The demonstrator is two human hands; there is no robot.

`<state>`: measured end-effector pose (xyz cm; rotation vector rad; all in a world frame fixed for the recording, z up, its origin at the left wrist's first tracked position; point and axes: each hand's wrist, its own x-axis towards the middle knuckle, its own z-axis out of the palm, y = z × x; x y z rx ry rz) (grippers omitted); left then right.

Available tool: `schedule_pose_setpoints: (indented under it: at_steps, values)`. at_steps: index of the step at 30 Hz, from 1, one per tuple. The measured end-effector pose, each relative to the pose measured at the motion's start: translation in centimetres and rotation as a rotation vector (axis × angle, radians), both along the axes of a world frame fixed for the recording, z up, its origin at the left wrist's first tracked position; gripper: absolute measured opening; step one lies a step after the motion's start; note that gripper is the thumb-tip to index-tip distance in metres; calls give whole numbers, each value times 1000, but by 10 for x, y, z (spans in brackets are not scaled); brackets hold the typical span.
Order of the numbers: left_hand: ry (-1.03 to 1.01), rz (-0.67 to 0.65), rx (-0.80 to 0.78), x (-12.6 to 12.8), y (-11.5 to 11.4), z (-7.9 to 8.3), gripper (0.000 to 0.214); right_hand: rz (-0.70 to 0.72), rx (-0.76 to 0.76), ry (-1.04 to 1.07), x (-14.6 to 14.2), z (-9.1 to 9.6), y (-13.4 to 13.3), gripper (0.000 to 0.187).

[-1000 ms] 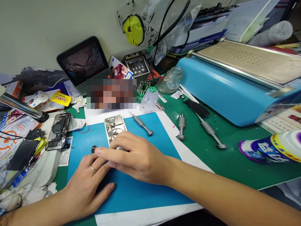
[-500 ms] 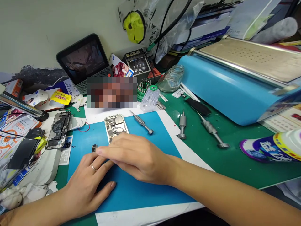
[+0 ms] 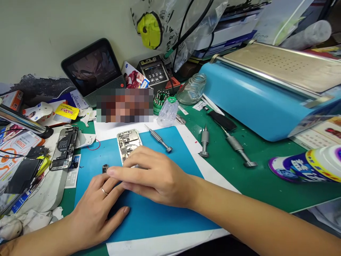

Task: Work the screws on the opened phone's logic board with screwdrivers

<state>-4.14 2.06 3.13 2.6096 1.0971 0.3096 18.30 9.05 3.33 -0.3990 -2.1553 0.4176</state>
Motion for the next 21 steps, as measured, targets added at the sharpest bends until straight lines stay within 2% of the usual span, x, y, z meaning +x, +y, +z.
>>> schedule_pose_setpoints:
  at_steps: [4,9,13,21]
  values:
    - [10,-3,2,0,0,-1,48,25,-18,30,-2,0,0,35]
    - [-2,1,11,0,0,1,49,-21,73,1,-6,-3,-4,28]
    - [-23,9,10,0,-1,2,44,-8,94,-9,-8,-2,-6,27]
    - [-1,3,12,0,0,0,48,-41,13,9,-9,-3,-6,25]
